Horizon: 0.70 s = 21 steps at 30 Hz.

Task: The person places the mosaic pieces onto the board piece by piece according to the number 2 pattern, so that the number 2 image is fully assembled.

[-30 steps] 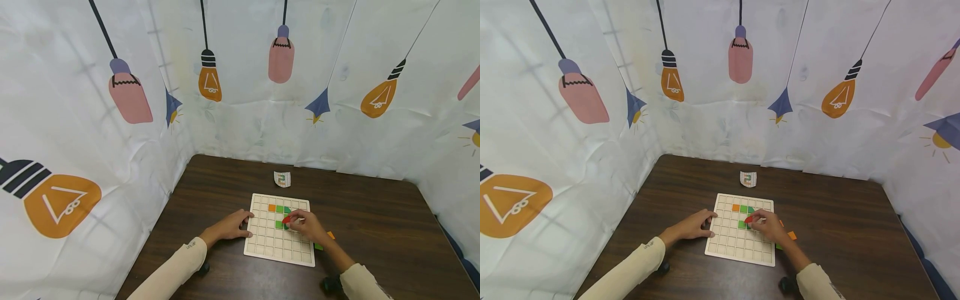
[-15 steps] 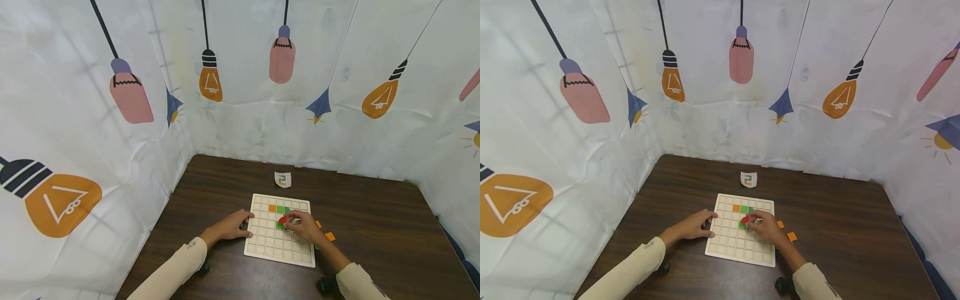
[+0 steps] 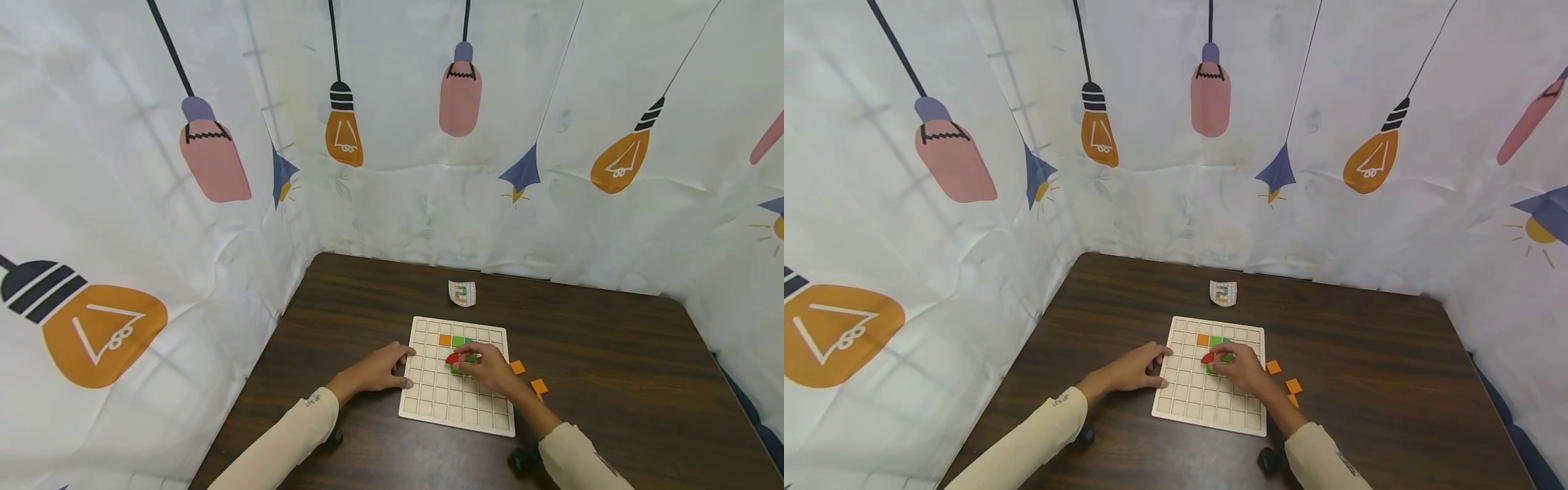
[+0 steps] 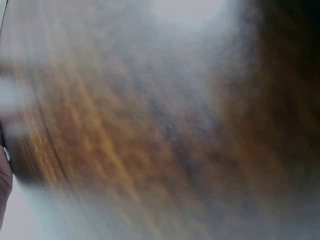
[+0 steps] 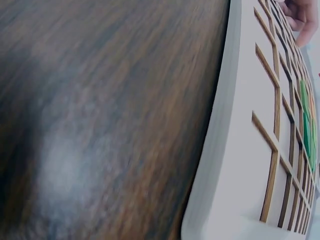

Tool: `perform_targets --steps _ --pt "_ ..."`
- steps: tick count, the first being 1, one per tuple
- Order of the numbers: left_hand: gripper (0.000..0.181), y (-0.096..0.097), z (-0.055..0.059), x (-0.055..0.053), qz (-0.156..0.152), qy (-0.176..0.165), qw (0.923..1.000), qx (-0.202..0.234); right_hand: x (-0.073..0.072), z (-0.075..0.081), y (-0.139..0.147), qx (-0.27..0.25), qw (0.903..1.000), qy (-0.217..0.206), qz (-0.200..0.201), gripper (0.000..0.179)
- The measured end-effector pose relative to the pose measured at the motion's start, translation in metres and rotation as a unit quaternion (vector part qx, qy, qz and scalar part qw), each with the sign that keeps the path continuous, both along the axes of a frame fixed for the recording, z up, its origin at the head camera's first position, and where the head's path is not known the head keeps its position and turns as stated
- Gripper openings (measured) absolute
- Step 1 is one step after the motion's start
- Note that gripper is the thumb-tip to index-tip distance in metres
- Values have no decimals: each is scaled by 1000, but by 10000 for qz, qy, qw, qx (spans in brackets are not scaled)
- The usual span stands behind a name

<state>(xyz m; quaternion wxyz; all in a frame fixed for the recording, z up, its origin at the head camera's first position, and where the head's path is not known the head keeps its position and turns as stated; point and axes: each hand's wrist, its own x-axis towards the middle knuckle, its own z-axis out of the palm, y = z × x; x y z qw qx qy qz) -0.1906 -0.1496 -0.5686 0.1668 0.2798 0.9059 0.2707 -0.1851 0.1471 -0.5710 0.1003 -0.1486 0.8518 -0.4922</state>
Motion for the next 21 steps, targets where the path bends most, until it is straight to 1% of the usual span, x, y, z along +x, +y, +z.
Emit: perform_targets --steps 4,8,13,21 --pt "62 0 -1 0 -7 21 10000 -30 0 0 -5 158 9998 -85 -73 22" --pt "61 0 -2 1 10 -14 10000 -62 1 0 -10 332 9994 -45 -78 21" --pt "61 0 0 1 41 -76 10000 -47 1 -2 -13 439 9990 127 -8 20" --pt "61 0 1 1 49 -61 9999 -91 -1 -4 -20 743 9972 107 0 21"
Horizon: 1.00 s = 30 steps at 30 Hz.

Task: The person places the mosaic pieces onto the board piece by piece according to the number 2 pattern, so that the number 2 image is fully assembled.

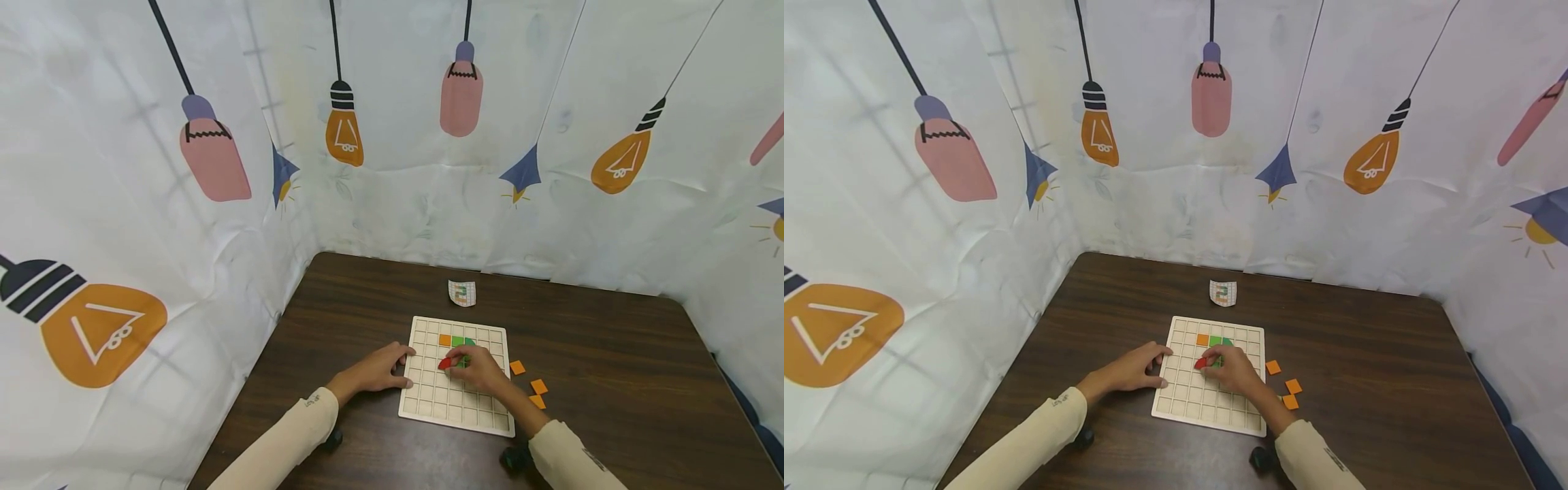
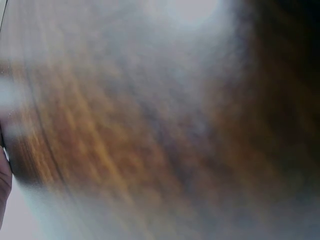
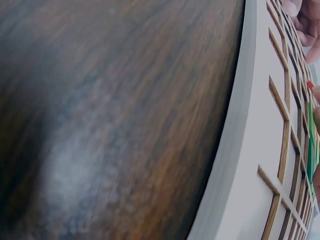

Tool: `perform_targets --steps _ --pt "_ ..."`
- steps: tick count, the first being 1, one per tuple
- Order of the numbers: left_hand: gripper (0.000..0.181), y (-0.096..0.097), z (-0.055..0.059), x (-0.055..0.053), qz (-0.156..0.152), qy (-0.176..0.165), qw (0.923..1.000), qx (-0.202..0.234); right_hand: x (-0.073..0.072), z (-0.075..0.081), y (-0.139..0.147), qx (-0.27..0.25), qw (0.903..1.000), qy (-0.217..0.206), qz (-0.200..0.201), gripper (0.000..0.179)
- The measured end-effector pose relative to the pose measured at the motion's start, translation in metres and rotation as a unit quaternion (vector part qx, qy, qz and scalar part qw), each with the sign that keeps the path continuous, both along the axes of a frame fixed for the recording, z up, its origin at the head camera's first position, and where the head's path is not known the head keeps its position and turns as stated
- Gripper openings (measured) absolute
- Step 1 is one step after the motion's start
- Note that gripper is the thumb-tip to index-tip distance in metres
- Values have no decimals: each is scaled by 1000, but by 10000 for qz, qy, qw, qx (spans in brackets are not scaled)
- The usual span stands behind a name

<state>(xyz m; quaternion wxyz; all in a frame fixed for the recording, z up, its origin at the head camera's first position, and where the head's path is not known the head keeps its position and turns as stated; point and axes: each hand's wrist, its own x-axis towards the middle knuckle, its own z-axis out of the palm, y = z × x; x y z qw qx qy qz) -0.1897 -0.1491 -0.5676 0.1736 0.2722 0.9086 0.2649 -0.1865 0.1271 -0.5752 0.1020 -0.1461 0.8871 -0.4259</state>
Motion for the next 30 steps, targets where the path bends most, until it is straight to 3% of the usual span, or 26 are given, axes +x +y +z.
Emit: perform_targets --steps 20,30 --pt "61 0 1 0 1 -50 10000 66 1 0 -5 318 9993 189 45 17" --pt "61 -1 -4 -1 24 13 10000 73 3 3 -7 312 9991 271 34 19"
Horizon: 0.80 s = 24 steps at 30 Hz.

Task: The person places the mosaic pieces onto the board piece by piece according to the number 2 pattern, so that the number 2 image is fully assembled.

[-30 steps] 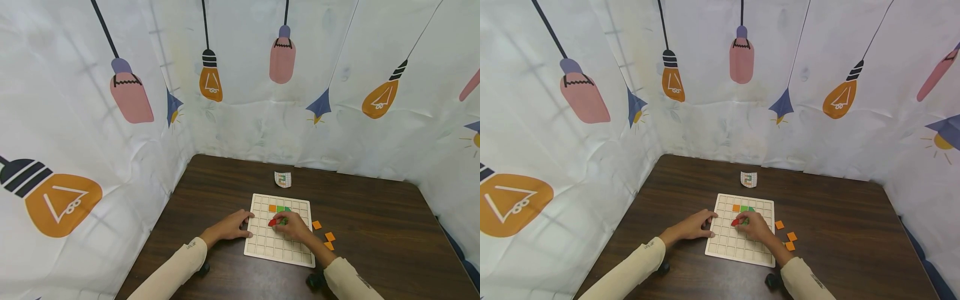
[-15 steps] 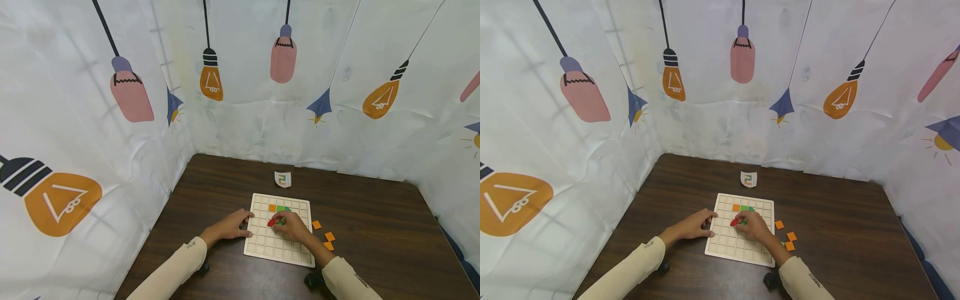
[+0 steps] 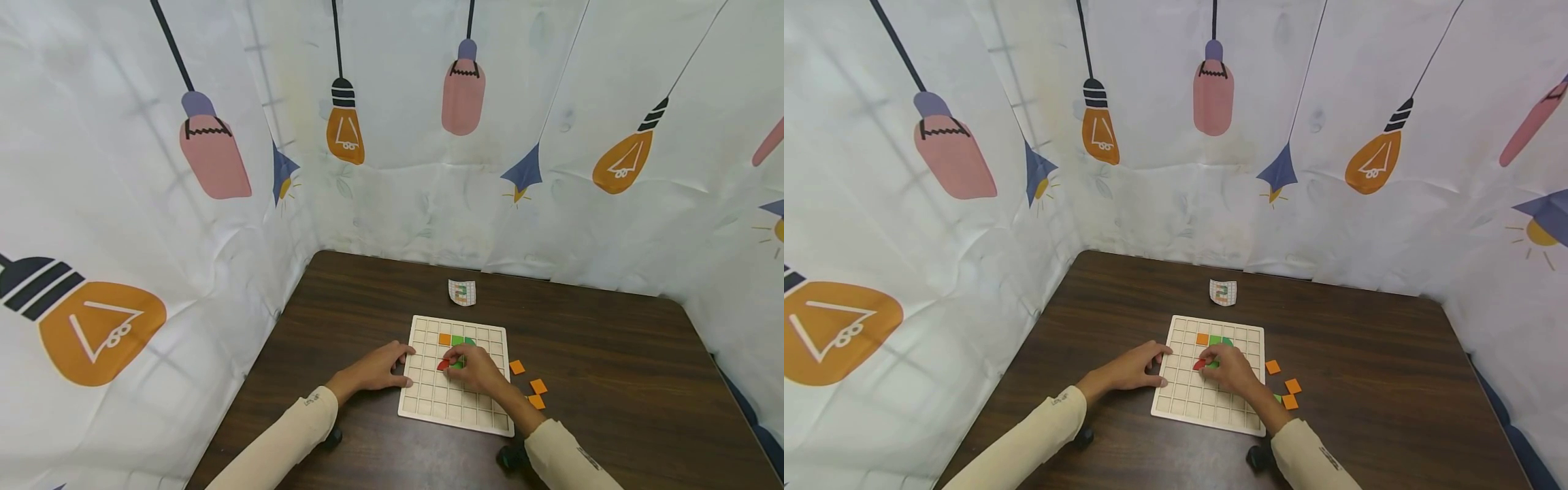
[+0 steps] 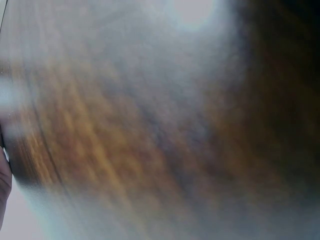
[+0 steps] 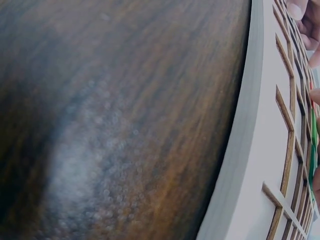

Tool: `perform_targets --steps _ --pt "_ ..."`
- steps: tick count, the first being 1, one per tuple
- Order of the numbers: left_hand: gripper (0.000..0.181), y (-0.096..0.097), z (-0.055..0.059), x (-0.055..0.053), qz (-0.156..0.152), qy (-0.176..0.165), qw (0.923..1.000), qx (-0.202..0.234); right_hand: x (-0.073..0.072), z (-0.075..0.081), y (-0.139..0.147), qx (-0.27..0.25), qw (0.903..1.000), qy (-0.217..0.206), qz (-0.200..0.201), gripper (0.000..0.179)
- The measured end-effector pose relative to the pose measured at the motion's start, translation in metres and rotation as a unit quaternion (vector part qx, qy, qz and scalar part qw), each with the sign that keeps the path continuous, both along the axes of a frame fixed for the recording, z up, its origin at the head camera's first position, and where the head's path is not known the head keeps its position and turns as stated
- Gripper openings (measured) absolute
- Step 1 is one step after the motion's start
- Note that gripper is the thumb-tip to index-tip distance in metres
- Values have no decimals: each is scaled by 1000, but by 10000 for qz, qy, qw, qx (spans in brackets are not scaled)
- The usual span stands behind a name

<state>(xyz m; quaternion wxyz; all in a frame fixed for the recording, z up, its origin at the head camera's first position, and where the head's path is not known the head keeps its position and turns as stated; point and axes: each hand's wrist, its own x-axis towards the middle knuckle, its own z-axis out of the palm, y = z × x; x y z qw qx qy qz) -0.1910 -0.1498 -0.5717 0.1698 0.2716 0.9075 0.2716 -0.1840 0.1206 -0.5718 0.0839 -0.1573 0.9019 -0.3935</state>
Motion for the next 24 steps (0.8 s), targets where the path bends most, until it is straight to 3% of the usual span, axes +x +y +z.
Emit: perform_targets --steps 15,24 --pt "60 0 1 1 -16 36 10000 -28 4 -2 4 -74 9995 294 131 21" --pt "59 1 1 1 -23 60 10000 17 10 -3 11 -17 9999 95 42 21"
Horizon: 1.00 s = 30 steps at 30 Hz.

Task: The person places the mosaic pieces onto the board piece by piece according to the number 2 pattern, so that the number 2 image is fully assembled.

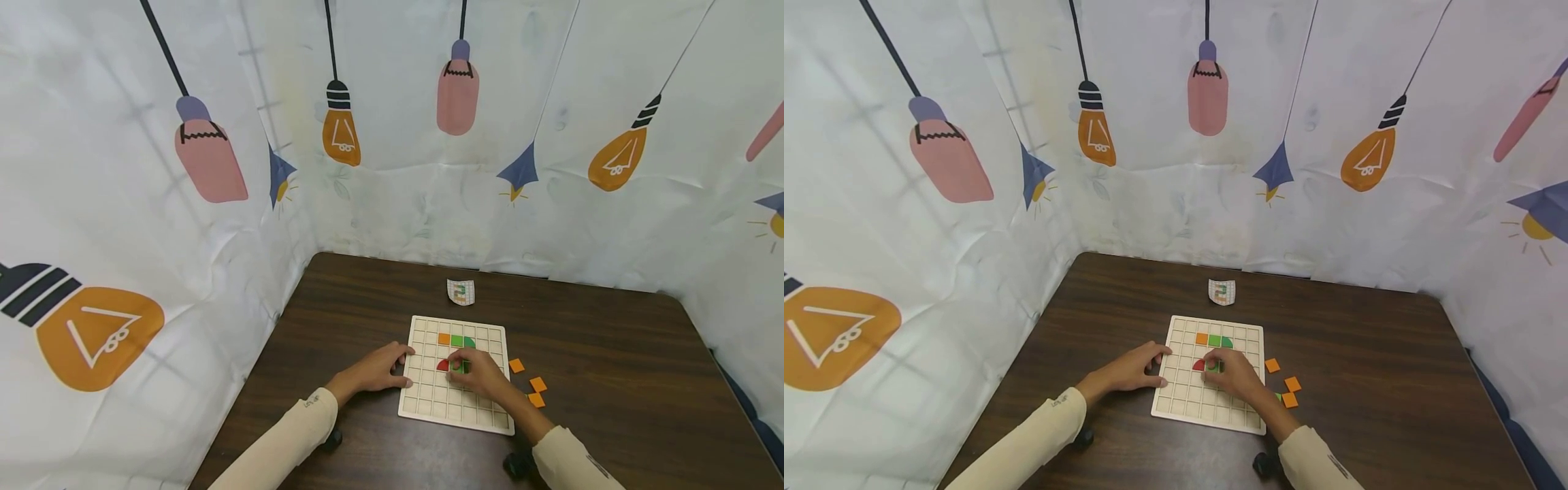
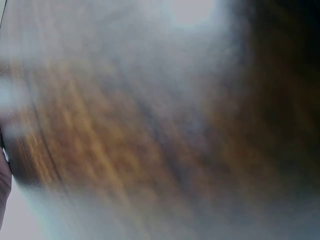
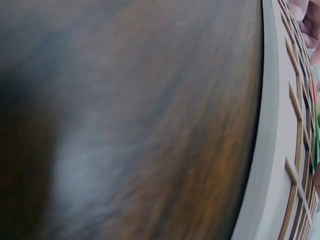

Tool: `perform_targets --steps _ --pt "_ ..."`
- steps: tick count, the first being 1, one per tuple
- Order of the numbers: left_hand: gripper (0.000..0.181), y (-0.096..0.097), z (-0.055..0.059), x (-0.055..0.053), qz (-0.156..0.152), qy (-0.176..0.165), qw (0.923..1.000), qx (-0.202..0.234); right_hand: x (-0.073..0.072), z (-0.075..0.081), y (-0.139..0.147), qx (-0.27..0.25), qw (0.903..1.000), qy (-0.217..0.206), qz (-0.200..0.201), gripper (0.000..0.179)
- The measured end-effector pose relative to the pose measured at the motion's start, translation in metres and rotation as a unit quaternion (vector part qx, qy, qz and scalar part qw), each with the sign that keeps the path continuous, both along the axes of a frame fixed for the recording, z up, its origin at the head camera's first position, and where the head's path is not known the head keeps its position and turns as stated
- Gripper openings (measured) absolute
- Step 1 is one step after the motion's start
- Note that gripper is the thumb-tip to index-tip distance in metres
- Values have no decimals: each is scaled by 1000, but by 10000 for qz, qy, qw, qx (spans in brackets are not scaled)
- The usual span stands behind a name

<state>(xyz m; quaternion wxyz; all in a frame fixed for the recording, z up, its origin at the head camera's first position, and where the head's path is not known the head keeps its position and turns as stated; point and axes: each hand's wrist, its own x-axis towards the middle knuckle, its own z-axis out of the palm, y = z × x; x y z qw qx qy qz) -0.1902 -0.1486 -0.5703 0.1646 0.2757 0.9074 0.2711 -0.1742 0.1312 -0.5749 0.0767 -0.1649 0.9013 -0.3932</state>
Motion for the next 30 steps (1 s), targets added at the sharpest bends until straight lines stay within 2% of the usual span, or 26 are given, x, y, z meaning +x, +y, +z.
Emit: perform_targets --steps 11,14,18,22,26,30 --pt "60 1 1 1 1 -6 10000 -2 15 -2 36 -552 9985 29 -17 21" --pt "60 1 1 2 -10 -3 10000 -21 17 -4 51 -471 9985 128 -227 21" --pt "60 1 2 1 -21 8 10000 -23 19 -7 71 -273 9975 491 -426 22" --pt "60 1 3 1 -25 26 10000 -9 23 -6 89 -228 9966 725 -332 23" --pt "60 0 3 1 -25 23 10000 -12 29 -5 105 -136 9971 715 -228 28" --pt "60 0 3 1 -3 -8 10000 -20 34 -5 118 232 9975 634 -225 37"
